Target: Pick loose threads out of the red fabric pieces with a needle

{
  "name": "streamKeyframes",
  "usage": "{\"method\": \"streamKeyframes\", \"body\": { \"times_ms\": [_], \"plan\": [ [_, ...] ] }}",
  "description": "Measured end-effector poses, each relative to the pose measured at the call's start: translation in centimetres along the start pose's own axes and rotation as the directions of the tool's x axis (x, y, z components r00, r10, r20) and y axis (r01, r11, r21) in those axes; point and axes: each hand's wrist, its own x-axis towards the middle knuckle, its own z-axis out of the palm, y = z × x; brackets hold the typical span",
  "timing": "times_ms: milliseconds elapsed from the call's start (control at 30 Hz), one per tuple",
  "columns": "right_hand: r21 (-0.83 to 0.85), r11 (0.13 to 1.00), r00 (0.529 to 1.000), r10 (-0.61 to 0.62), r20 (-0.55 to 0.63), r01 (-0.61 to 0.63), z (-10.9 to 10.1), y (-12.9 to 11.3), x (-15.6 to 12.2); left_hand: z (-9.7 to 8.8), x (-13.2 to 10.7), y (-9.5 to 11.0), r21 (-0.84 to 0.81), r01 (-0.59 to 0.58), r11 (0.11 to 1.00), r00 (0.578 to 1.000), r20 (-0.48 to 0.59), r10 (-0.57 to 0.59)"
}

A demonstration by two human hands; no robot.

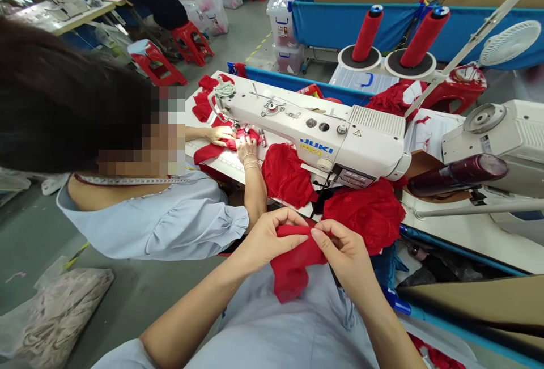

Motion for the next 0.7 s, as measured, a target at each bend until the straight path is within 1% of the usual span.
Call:
{"method": "streamKeyframes", "body": {
  "times_ms": [67, 167, 233, 300, 467, 567, 700],
  "plan": [
    [0.061, 0.997, 0.996, 0.057, -0.073, -0.052, 0.0, 0.5, 0.1, -0.4, 0.5, -0.5, 0.117, -0.074, 0.990, 0.997, -0.026, 0.077],
    [0.037, 0.998, 0.991, 0.056, -0.122, -0.052, -0.1, 1.2, 0.0, -1.0, 1.1, -1.7, 0.153, -0.072, 0.986, 0.996, -0.036, 0.078],
    [0.019, 0.998, 0.989, 0.062, -0.131, -0.060, -0.1, 1.4, -0.1, -1.3, 1.2, -2.3, 0.124, -0.094, 0.988, 0.995, -0.023, 0.098],
    [0.005, 0.998, 0.989, 0.066, -0.132, -0.066, -0.2, 1.6, 0.0, -1.5, 1.2, -2.7, 0.090, -0.144, 0.986, 0.989, -0.007, 0.145],
    [-0.029, 0.998, 0.991, 0.044, -0.123, -0.047, 0.0, 1.6, 0.1, -1.7, 0.8, -2.8, 0.043, -0.206, 0.978, 0.978, 0.030, 0.205],
    [-0.057, 0.998, 0.994, 0.024, -0.106, -0.031, 0.2, 1.5, 0.2, -1.6, 0.7, -2.9, 0.000, -0.200, 0.980, 0.980, 0.003, 0.200],
    [-0.108, 0.994, 0.996, -0.014, -0.093, 0.004, 0.4, 1.5, 0.2, -1.3, 0.5, -2.9, -0.074, -0.153, 0.985, 0.986, -0.072, 0.148]
  ]
}}
